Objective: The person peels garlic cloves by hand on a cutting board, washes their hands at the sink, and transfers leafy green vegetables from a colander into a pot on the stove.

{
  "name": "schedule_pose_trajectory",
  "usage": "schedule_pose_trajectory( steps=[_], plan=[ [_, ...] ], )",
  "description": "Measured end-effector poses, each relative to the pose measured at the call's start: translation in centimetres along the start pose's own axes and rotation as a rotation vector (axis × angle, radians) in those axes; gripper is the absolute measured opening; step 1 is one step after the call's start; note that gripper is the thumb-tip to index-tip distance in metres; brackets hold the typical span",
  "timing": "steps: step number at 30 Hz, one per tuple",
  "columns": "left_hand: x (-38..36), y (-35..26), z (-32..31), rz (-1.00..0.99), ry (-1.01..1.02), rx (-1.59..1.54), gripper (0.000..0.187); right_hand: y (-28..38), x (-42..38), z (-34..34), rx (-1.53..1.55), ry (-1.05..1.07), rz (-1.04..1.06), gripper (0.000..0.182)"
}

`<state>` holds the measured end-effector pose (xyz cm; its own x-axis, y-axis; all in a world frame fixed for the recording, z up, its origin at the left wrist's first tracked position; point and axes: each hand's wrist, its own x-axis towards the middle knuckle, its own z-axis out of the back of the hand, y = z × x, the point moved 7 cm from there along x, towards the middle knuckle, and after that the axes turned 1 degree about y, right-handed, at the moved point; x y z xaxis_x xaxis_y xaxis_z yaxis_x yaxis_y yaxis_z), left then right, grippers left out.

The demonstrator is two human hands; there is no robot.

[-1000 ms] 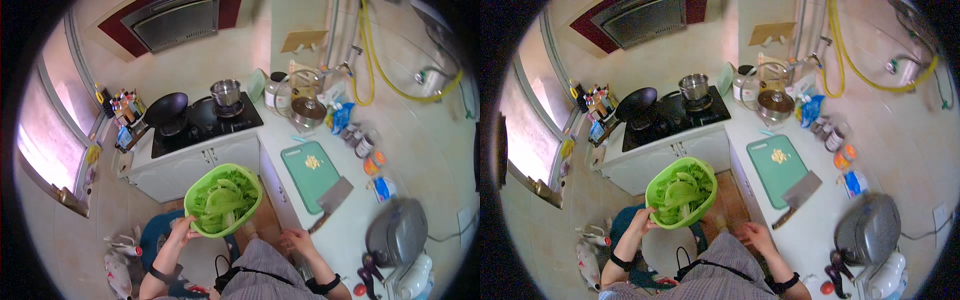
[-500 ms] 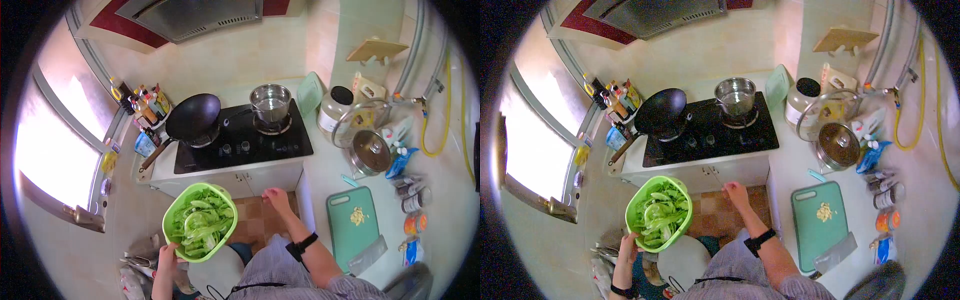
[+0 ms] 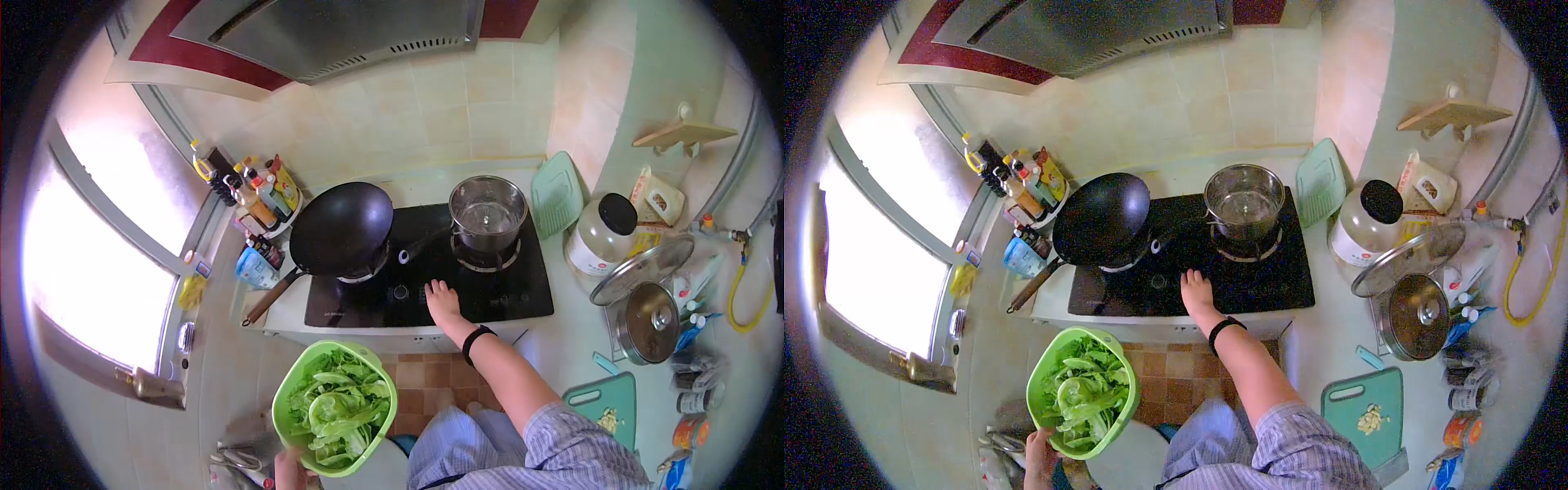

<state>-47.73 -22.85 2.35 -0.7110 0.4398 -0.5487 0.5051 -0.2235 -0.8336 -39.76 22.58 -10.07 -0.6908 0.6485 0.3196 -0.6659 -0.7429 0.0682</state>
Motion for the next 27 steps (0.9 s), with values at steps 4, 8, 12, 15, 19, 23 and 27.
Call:
schedule_pose_trajectory(
  steps=[4,8,12,15,19,23,27],
  plan=[
    [3.0,-2.2,-1.3,-0.011,-0.056,-0.025,0.02,-0.4,2.8,-2.9,-0.1,0.276,0.079,0.02],
    [7.1,-4.4,-2.5,-0.014,0.028,0.04,0.021,-0.5,4.2,-4.4,-0.232,0.287,0.05,0.013],
    [10.1,-6.9,-4.6,-0.012,0.016,0.054,0.02,-3.0,5.2,-5.2,0.006,0.51,-0.269,0.023],
    [11.5,-8.9,-5.9,0.023,0.005,0.153,0.019,-4.5,4.2,-3.5,0.171,0.53,-0.47,0.028],
    [13.3,-10.3,-8.7,-0.007,0.085,0.198,0.018,-5.7,3.4,-4.3,0.258,0.47,-0.604,0.035],
    [12.5,-12.6,-13.3,-0.05,0.036,0.258,0.017,-5.5,3.1,-2.4,0.287,0.465,-0.53,0.042],
    [13.3,-12.6,-15.1,0.0,0.07,0.351,0.018,-5.3,0.5,3.5,0.867,0.764,-0.46,0.04]
  ],
)
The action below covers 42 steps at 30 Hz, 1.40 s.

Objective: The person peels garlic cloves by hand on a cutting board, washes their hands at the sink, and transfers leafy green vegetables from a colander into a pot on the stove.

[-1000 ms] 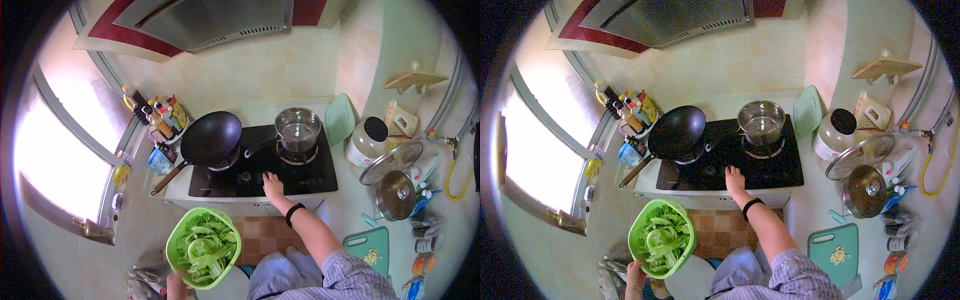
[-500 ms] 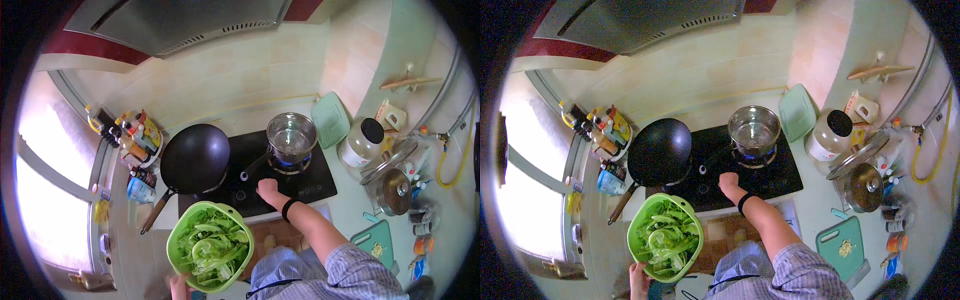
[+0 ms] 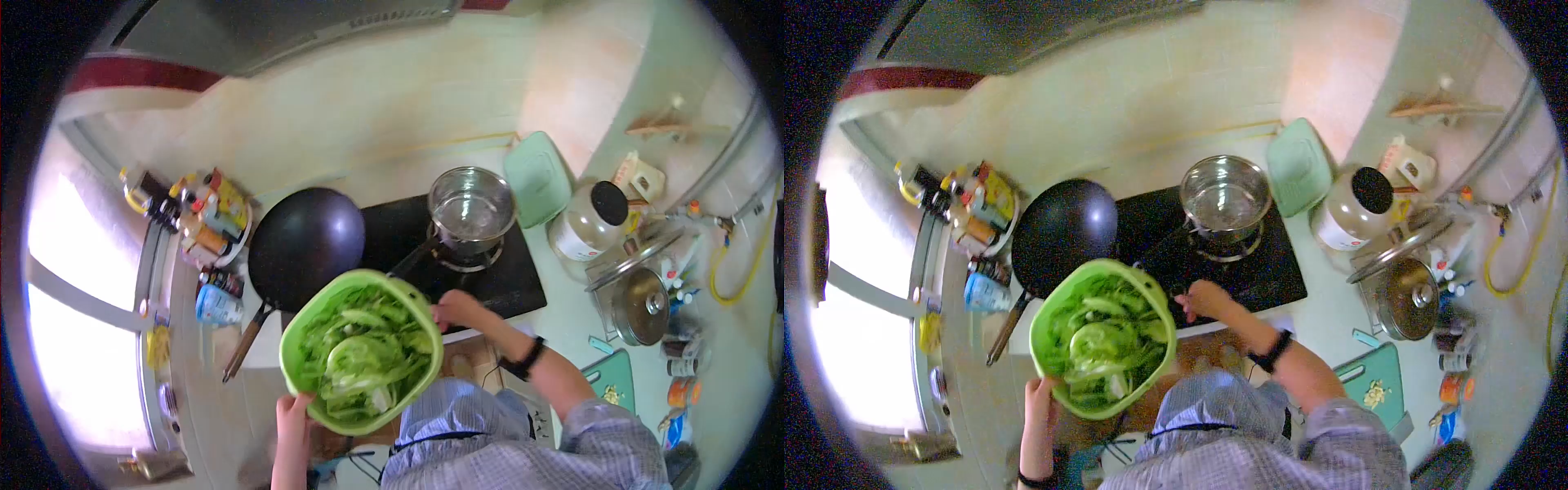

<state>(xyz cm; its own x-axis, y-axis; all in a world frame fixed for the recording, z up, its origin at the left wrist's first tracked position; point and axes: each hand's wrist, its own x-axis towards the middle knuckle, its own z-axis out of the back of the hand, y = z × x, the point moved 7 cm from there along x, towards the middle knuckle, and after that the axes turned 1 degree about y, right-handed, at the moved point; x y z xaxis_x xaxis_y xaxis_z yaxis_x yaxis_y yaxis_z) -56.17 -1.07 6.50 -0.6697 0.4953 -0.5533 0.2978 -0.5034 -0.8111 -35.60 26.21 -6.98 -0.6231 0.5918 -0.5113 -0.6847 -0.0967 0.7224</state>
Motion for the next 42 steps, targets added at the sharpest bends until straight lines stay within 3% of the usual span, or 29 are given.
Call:
schedule_pose_trajectory(
  steps=[1,3,5,7,9,11,15,17,19,21,23,25,26,27,29,31,33,36,38,40,42],
  plan=[
    [0.3,-0.4,-0.2,-0.014,0.028,0.033,0.017,1.5,-3.3,1.8,0.143,-0.042,0.053,0.037],
    [1.4,-0.8,-1.1,-0.064,0.076,0.1,0.019,5.2,-9.3,8.2,0.184,-0.678,0.372,0.029],
    [1.6,-2.2,-3.2,-0.157,0.166,0.047,0.019,7.9,-14.2,10.0,0.431,-0.601,0.376,0.02],
    [1.2,-3.6,-5.2,-0.178,0.176,0.095,0.018,13.6,-16.6,8.7,0.021,-0.501,0.724,0.019],
    [2.7,-3.2,-6.7,-0.299,0.251,0.134,0.018,16.9,-17.3,5.8,-0.371,-0.447,0.852,0.053],
    [3.2,-2.8,-8.3,-0.297,0.326,0.187,0.018,17.1,-16.6,3.4,-0.618,-0.5,0.868,0.066],
    [2.7,-3.1,-11.4,-0.363,0.421,0.295,0.02,14.8,-15.6,2.9,-0.81,-0.509,0.771,0.063],
    [2.4,-3.1,-12.6,-0.375,0.458,0.352,0.02,11.8,-14.7,4.3,-0.673,-0.379,0.558,0.058],
    [2.2,-2.0,-13.6,-0.187,0.534,0.256,0.021,9.9,-14.7,5.4,-0.603,-0.369,0.56,0.048],
    [2.7,-0.9,-14.4,-0.165,0.56,0.285,0.022,7.7,-14.0,6.6,-0.336,-0.262,0.404,0.039],
    [2.9,-0.3,-15.2,-0.149,0.585,0.315,0.022,6.5,-14.1,7.3,-0.282,-0.232,0.382,0.031],
    [3.0,0.0,-16.0,-0.137,0.617,0.334,0.023,6.1,-14.2,8.0,0.005,-0.225,0.507,0.025],
    [3.1,0.0,-16.4,-0.137,0.627,0.336,0.023,4.7,-14.1,8.1,0.146,-0.162,0.343,0.027],
    [3.1,0.2,-16.8,-0.119,0.649,0.338,0.023,4.1,-13.8,7.7,0.147,-0.168,0.335,0.027],
    [3.4,0.8,-17.7,-0.1,0.681,0.343,0.023,3.6,-14.0,7.5,-0.114,-0.467,0.477,0.043],
    [4.0,1.5,-18.7,-0.139,0.722,0.356,0.024,5.7,-15.7,5.6,-0.347,-0.422,0.192,0.067],
    [3.9,2.2,-19.6,-0.126,0.743,0.322,0.024,6.4,-16.1,4.2,-0.613,-0.591,0.242,0.078],
    [3.3,2.6,-20.3,-0.127,0.74,0.25,0.024,4.9,-15.6,4.5,-0.631,-0.591,0.124,0.09],
    [2.9,1.9,-20.2,-0.142,0.726,0.216,0.024,3.8,-15.4,5.0,-0.513,-0.534,0.114,0.091],
    [2.8,1.1,-19.9,-0.192,0.659,0.385,0.024,2.8,-15.5,5.3,-0.323,-0.497,0.136,0.087],
    [5.4,4.2,-20.1,-0.217,0.656,0.393,0.025,3.3,-15.8,5.6,-0.323,-0.473,0.208,0.082]
  ],
)
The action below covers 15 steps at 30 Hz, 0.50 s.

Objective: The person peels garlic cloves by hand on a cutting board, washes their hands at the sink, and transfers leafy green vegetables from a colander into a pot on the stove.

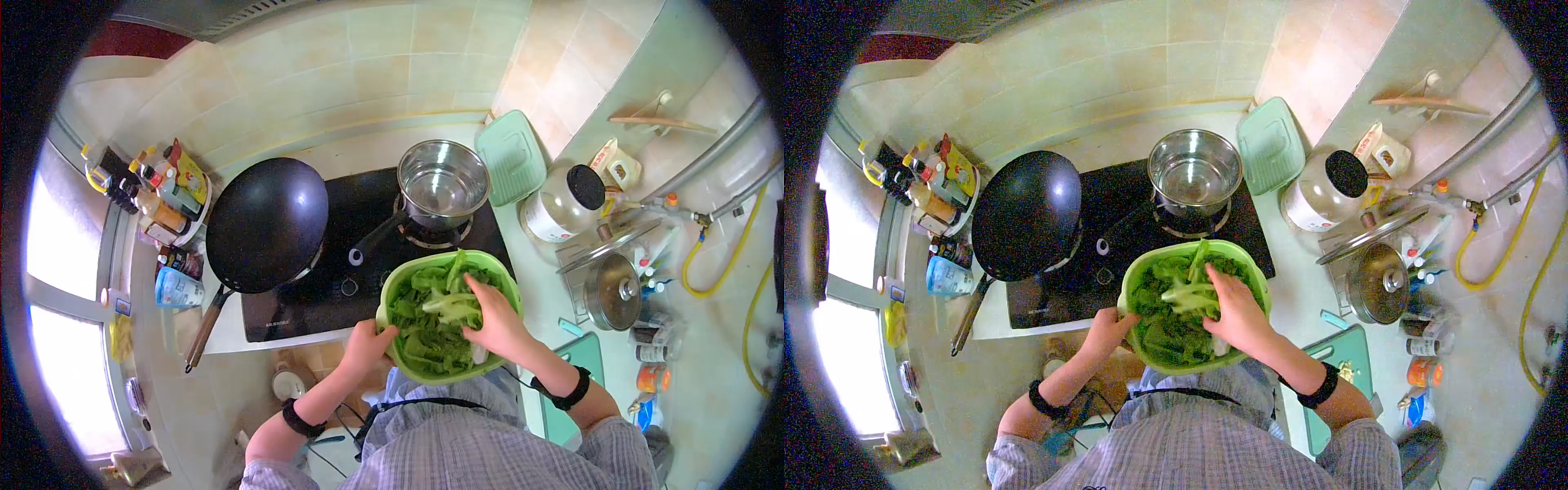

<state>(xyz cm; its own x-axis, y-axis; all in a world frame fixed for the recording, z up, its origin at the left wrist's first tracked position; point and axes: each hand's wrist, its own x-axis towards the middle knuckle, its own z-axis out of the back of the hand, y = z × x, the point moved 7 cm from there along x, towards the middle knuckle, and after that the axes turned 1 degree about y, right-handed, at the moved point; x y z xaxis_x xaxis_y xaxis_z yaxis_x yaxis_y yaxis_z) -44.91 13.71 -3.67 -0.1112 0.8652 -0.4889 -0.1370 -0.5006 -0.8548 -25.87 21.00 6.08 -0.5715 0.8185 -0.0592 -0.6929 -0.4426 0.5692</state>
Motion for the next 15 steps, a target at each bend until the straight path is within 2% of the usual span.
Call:
schedule_pose_trajectory(
  steps=[1,2,5,6,7,9,10,13,15],
  plan=[
    [0.4,0.3,0.1,-0.015,-0.013,0.019,0.025,0.6,0.0,0.2,0.026,0.015,0.076,0.077],
    [0.4,0.5,0.1,-0.015,-0.01,0.017,0.025,0.8,-0.1,0.5,0.188,0.006,0.092,0.069],
    [-0.3,-1.3,0.0,0.02,0.031,-0.174,0.025,1.2,0.0,1.4,0.34,0.019,0.1,0.068],
    [-0.2,-1.3,0.0,0.016,0.036,-0.225,0.025,1.5,0.3,1.3,0.213,0.012,0.168,0.072],
    [-0.1,-1.4,0.0,0.011,0.042,-0.275,0.025,1.8,0.4,1.1,0.211,0.012,0.164,0.072],
    [0.3,-1.4,-0.1,0.014,0.05,-0.229,0.024,1.6,0.7,0.2,0.009,0.004,0.001,0.079],
    [0.5,-1.4,-0.2,0.019,0.053,-0.185,0.024,2.2,0.9,0.1,-0.099,0.015,-0.014,0.085],
    [0.4,-1.9,-0.4,0.002,0.048,-0.195,0.024,1.6,0.9,-1.5,-0.223,0.037,0.051,0.084],
    [0.7,-1.4,-0.1,0.01,0.046,-0.179,0.024,1.3,1.2,-0.6,-0.12,0.018,0.105,0.081]
  ],
)
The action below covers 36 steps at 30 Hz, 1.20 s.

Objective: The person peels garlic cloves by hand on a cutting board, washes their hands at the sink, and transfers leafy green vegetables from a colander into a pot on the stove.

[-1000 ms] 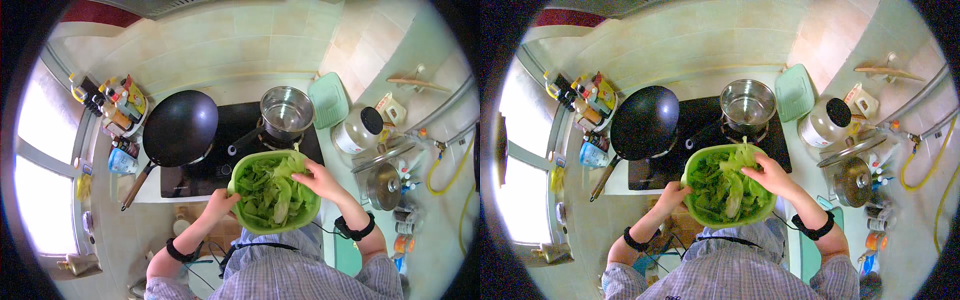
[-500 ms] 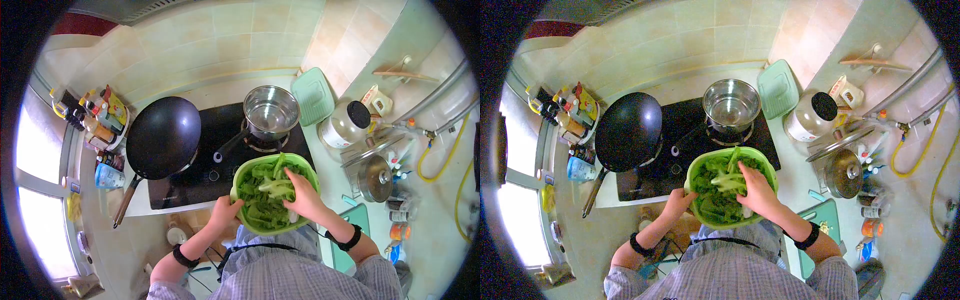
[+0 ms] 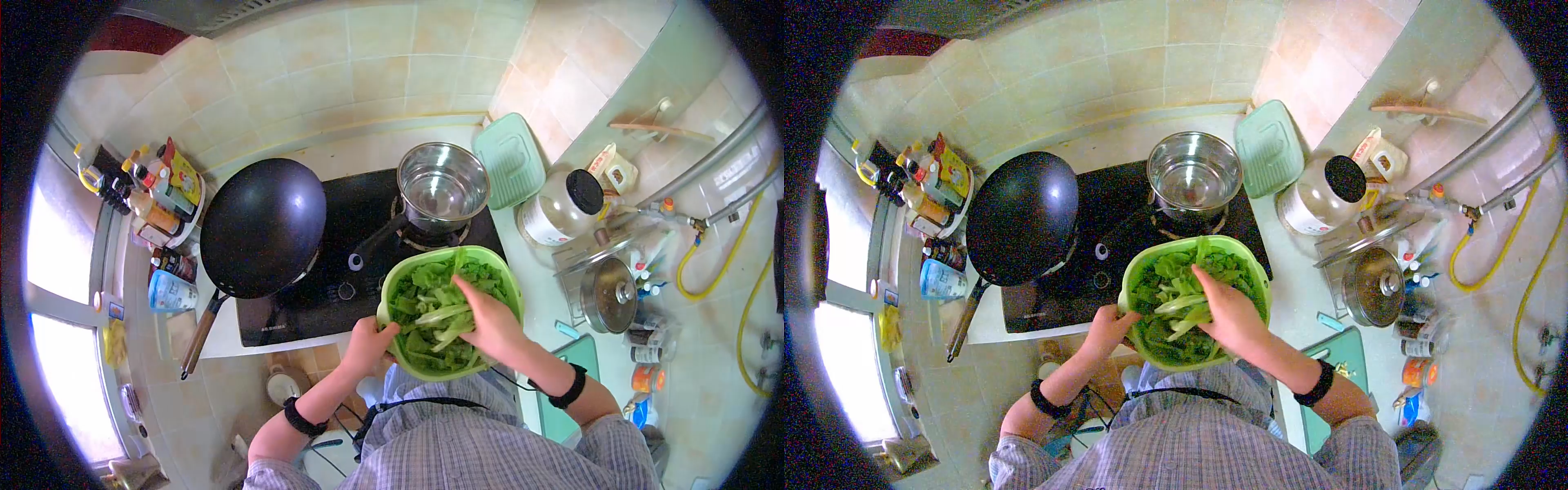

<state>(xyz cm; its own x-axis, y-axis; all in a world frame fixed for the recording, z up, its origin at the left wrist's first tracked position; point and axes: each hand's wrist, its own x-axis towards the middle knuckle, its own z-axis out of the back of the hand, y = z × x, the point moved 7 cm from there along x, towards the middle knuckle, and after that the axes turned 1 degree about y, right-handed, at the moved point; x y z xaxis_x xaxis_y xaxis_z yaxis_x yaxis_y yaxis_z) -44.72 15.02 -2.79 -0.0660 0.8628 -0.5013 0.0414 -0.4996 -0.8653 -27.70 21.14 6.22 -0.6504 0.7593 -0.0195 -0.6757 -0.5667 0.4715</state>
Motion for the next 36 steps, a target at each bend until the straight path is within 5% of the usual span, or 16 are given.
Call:
schedule_pose_trajectory(
  steps=[2,4,7,15,27,32,34,36],
  plan=[
    [0.1,0.2,0.5,0.009,-0.002,0.014,0.023,-0.6,0.1,1.7,0.439,0.019,-0.094,0.076],
    [0.3,0.3,0.9,0.013,-0.015,-0.034,0.023,-1.7,0.3,3.1,0.426,0.015,-0.077,0.071],
    [0.6,0.4,0.9,-0.011,0.008,-0.046,0.023,-2.9,1.0,3.8,0.95,0.113,-0.128,0.061],
    [1.0,0.8,0.6,0.025,0.027,-0.033,0.024,-2.2,2.6,6.8,1.177,0.151,-0.322,0.055],
    [-0.1,0.9,1.0,0.035,0.002,-0.002,0.026,-8.9,11.4,8.7,1.506,0.144,-0.292,0.035],
    [-1.3,0.3,0.9,-0.049,-0.031,0.005,0.025,-11.5,17.1,8.0,1.261,-0.011,-0.396,0.031],
    [-1.3,1.7,1.1,-0.037,-0.039,0.044,0.024,-11.8,19.2,8.7,0.737,-0.162,-0.318,0.039],
    [-1.4,1.8,1.1,-0.025,-0.048,0.083,0.023,-14.5,22.2,6.2,0.533,-0.114,-0.272,0.042]
  ],
)
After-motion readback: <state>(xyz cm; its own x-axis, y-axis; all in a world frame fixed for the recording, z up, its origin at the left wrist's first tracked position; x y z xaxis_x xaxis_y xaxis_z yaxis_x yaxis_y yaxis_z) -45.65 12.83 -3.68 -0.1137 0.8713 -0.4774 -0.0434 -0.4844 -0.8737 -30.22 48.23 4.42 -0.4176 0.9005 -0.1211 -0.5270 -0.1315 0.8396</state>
